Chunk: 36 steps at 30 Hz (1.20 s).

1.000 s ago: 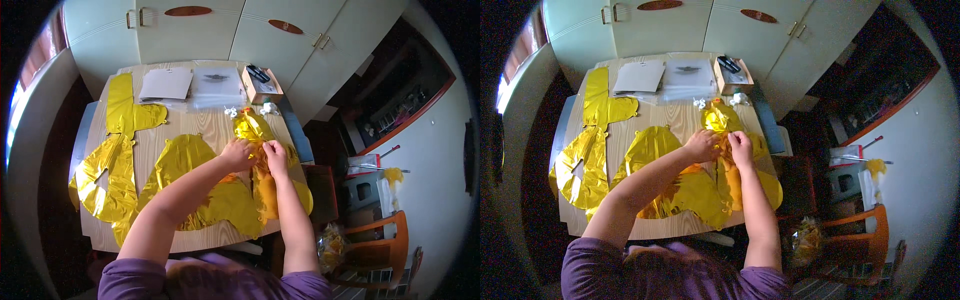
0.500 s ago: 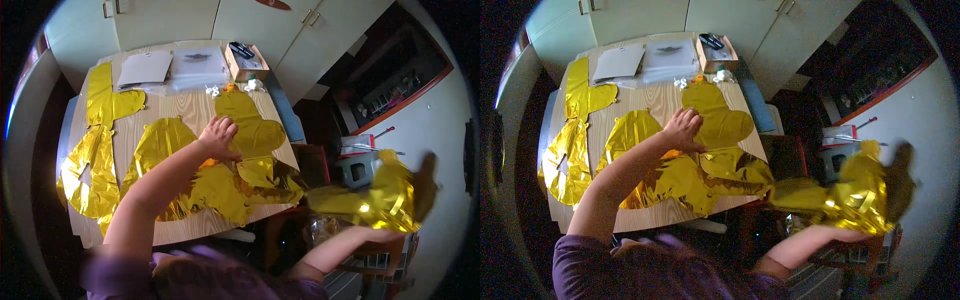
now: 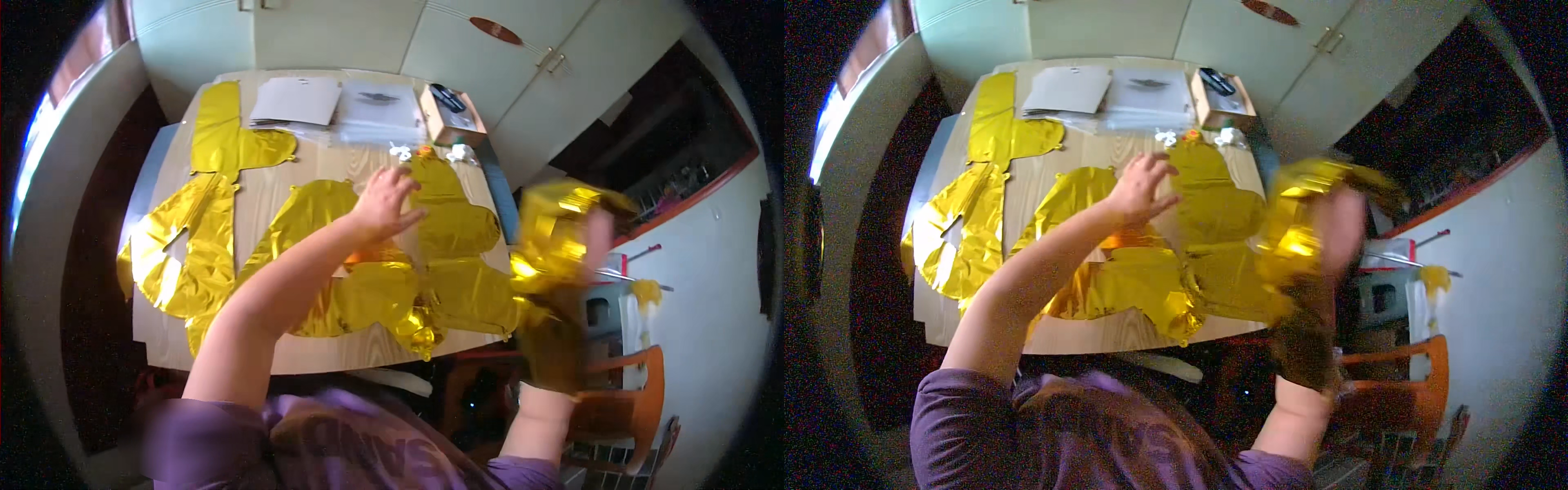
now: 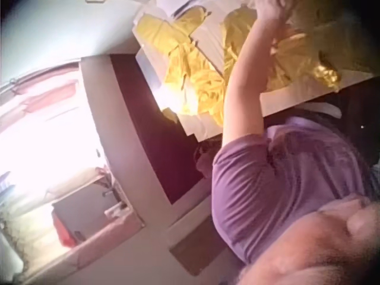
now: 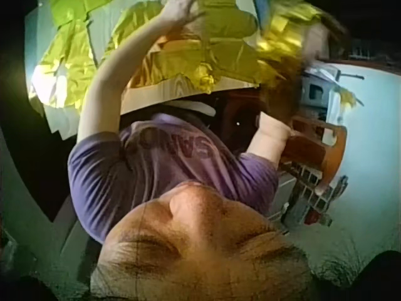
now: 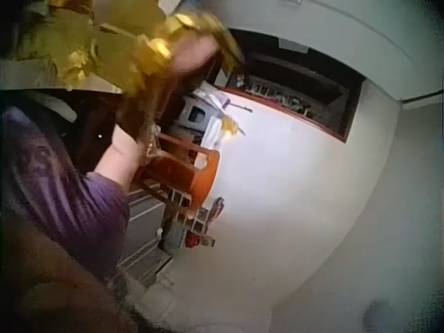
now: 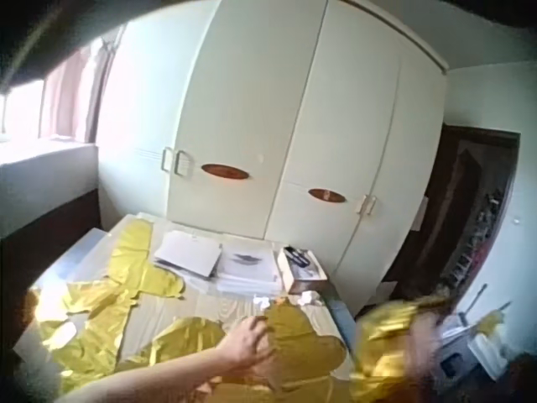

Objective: Folding and placing gold foil balloons into plastic sleeves with cardboard inserts.

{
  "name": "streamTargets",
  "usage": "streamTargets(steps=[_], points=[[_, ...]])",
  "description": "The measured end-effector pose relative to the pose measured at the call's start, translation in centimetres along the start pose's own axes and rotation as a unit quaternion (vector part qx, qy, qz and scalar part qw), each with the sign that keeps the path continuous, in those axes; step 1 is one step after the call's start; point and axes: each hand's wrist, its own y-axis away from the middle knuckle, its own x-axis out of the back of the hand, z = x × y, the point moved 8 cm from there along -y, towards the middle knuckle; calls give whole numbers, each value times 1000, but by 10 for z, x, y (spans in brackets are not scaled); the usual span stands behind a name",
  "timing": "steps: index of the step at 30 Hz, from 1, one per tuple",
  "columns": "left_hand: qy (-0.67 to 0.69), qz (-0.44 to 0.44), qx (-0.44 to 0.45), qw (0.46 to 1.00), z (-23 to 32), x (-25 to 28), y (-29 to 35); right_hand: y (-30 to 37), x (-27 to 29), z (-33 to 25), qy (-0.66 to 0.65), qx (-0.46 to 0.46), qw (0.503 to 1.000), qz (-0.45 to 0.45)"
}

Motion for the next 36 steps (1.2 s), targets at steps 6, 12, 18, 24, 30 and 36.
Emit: streamTargets(steps=[6,12,18,24,30,36], points=[[-9,22,35,999,-66,112,73,61,-243,80,64,14,987,-145],[-84,-94,42,991,-90,133,173,114,-331,94,182,74,953,-230],[-58,-34,4,998,-83,136,186,144,-320,103,295,82,860,-408],[-48,-15,11,999,-76,138,186,153,-303,102,305,64,862,-400],[-51,-2,25,998,-80,135,191,150,-304,73,244,124,901,-337],[-85,36,93,991,-146,191,163,142,-297,85,194,86,913,-349]])
